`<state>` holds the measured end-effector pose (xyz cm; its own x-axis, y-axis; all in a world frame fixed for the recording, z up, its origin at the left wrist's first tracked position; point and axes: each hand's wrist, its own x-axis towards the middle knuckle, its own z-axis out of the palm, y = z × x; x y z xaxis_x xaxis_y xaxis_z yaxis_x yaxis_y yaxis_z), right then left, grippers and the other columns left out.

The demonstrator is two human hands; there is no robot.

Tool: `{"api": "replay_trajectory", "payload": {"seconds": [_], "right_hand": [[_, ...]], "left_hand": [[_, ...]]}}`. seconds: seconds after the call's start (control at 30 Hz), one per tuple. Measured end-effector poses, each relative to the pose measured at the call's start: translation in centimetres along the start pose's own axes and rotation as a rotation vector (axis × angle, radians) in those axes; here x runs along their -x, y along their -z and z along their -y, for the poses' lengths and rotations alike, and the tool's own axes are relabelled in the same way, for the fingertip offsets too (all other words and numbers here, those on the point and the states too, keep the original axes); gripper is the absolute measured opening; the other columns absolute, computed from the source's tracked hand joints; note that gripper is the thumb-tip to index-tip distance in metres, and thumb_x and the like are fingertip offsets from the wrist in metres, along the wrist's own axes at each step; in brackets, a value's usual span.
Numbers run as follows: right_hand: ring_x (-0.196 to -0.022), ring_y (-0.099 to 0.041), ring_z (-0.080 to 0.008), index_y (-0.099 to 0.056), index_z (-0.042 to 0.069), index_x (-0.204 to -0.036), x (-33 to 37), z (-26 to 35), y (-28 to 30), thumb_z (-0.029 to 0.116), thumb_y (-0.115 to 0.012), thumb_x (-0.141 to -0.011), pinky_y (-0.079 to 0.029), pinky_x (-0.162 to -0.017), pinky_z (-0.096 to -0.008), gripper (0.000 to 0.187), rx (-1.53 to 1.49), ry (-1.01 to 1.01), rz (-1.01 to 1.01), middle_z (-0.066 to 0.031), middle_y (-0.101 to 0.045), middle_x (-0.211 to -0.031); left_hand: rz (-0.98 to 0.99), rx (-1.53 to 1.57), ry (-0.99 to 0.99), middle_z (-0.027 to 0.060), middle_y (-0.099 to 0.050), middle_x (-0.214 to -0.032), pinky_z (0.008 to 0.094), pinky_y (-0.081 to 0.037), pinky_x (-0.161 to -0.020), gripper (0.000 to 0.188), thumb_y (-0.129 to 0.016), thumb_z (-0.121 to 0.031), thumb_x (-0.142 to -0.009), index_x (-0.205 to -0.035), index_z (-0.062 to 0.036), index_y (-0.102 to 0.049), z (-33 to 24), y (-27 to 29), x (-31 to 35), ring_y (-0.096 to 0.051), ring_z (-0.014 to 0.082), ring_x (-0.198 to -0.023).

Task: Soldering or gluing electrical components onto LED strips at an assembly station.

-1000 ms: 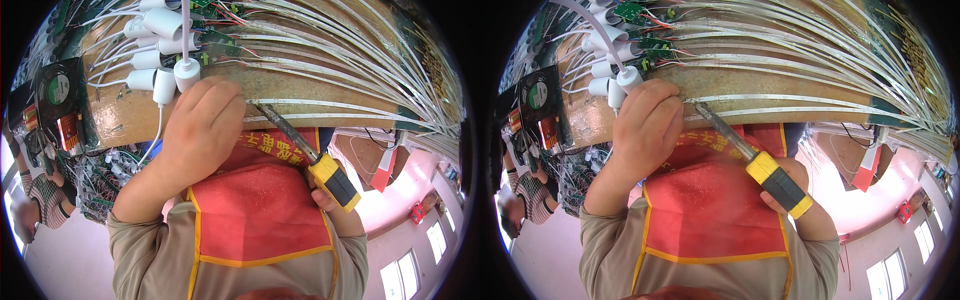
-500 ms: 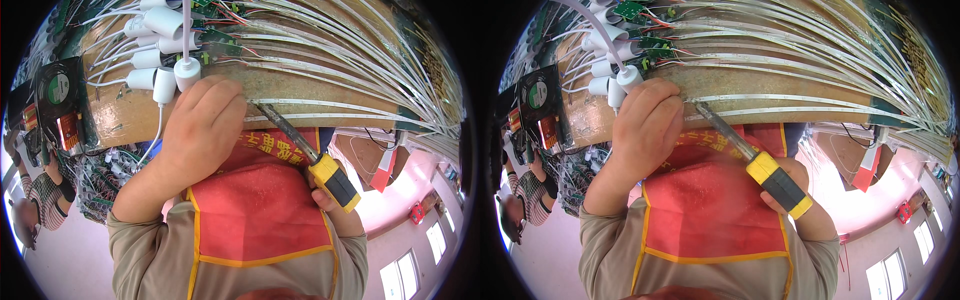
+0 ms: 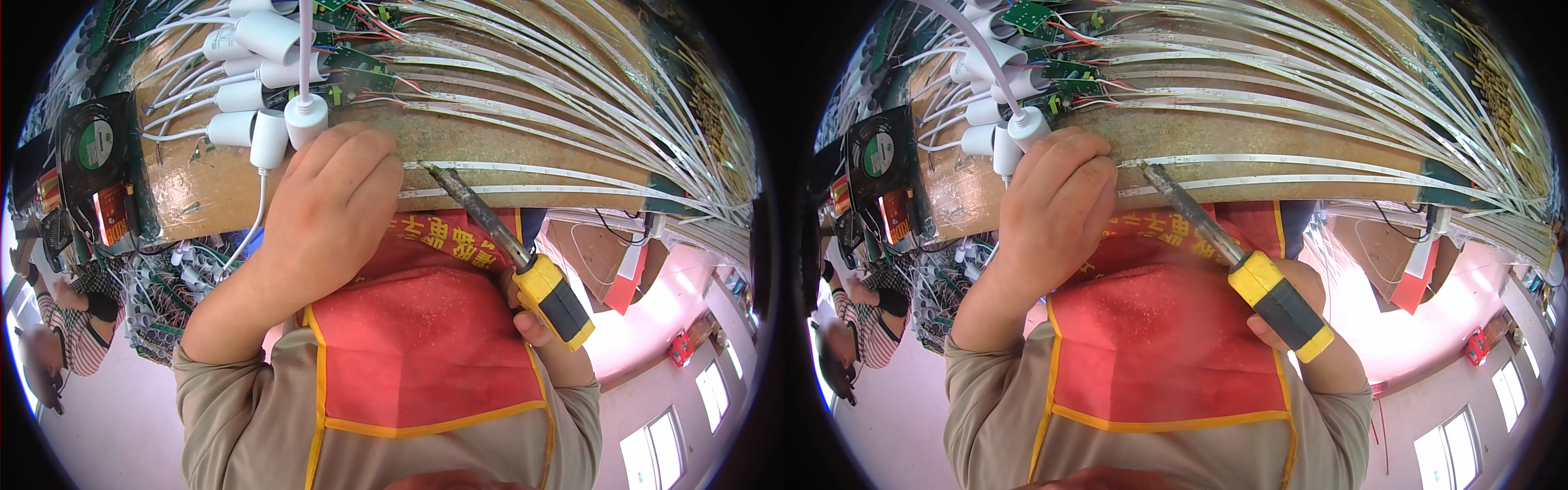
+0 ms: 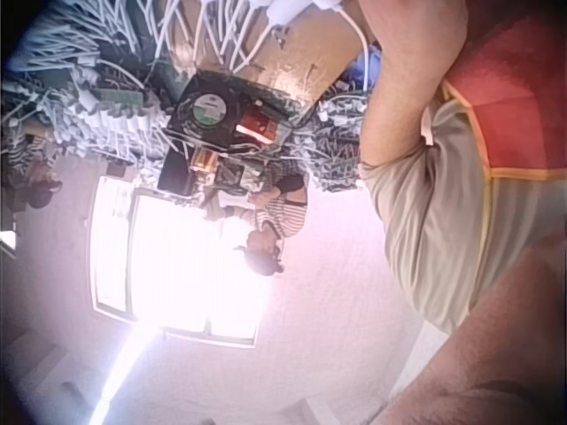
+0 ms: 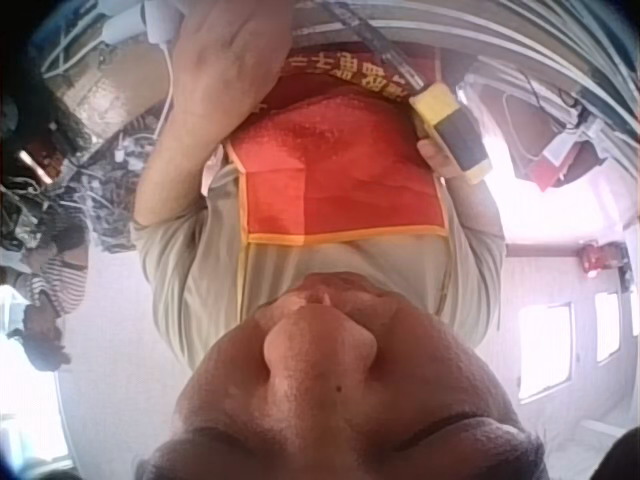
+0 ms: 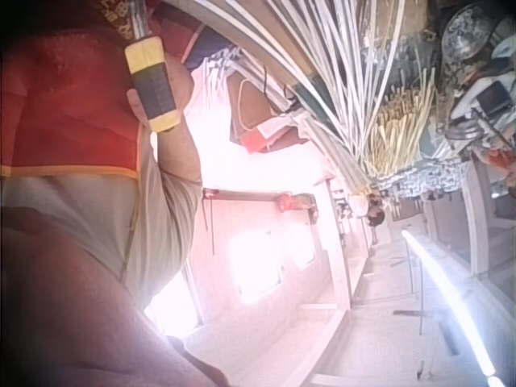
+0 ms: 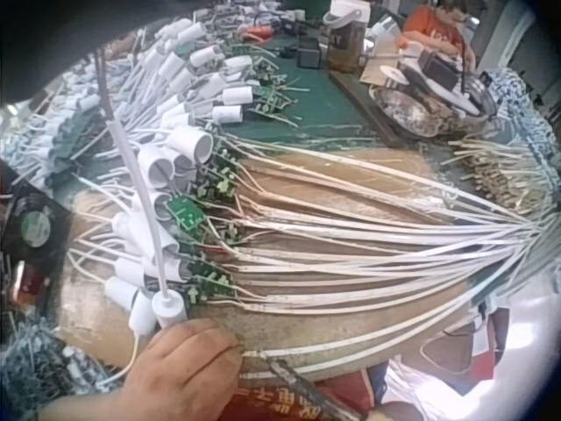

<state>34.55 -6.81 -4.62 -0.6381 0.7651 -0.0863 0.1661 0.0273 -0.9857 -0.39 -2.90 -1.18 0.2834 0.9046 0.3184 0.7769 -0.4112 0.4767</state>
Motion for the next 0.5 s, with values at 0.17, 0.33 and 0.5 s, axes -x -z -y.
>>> {"api": "replay_trajectory", "payload": {"seconds": [0.17,0.33,0.5], "right_hand": [[-0.087,-0.071,-0.0349,-0.069,-0.004,-0.116,0.53,-0.86,-0.14,0.021,-0.075,-0.083,-0.056,-0.077,-0.0382,0.041,-0.038,0.015,-0.025,-0.0152,-0.072,-0.102],[-0.078,-0.067,-0.0334,-0.069,-0.003,-0.111,0.55,-0.55,-0.16,0.021,-0.076,-0.084,-0.054,-0.072,-0.0387,0.037,-0.109,-0.063,-0.043,-0.0131,-0.068,-0.092],[-0.068,-0.063,-0.0290,-0.069,-0.002,-0.100,0.16,-0.30,-0.17,0.017,-0.077,-0.083,-0.050,-0.063,-0.0371,0.027,-0.191,-0.052,-0.068,-0.0107,-0.064,-0.082]], "left_hand": [[-0.002,0.004,-0.004,0.0135,-0.066,-0.106,0.0418,-0.055,-0.085,0.024,-0.074,0.004,-0.075,-0.098,0.0012,-0.067,0.08,-0.02,0.01,-0.066,0.0349,-0.100],[0.007,0.000,0.007,0.0133,-0.066,-0.106,0.0418,-0.055,-0.085,0.025,-0.074,0.004,-0.075,-0.098,0.0012,-0.067,0.02,0.16,0.13,-0.066,0.0349,-0.100],[0.006,0.002,-0.003,0.0134,-0.066,-0.106,0.0418,-0.055,-0.085,0.025,-0.074,0.005,-0.075,-0.098,0.0011,-0.067,0.03,0.06,-0.01,-0.066,0.0348,-0.100]]}}
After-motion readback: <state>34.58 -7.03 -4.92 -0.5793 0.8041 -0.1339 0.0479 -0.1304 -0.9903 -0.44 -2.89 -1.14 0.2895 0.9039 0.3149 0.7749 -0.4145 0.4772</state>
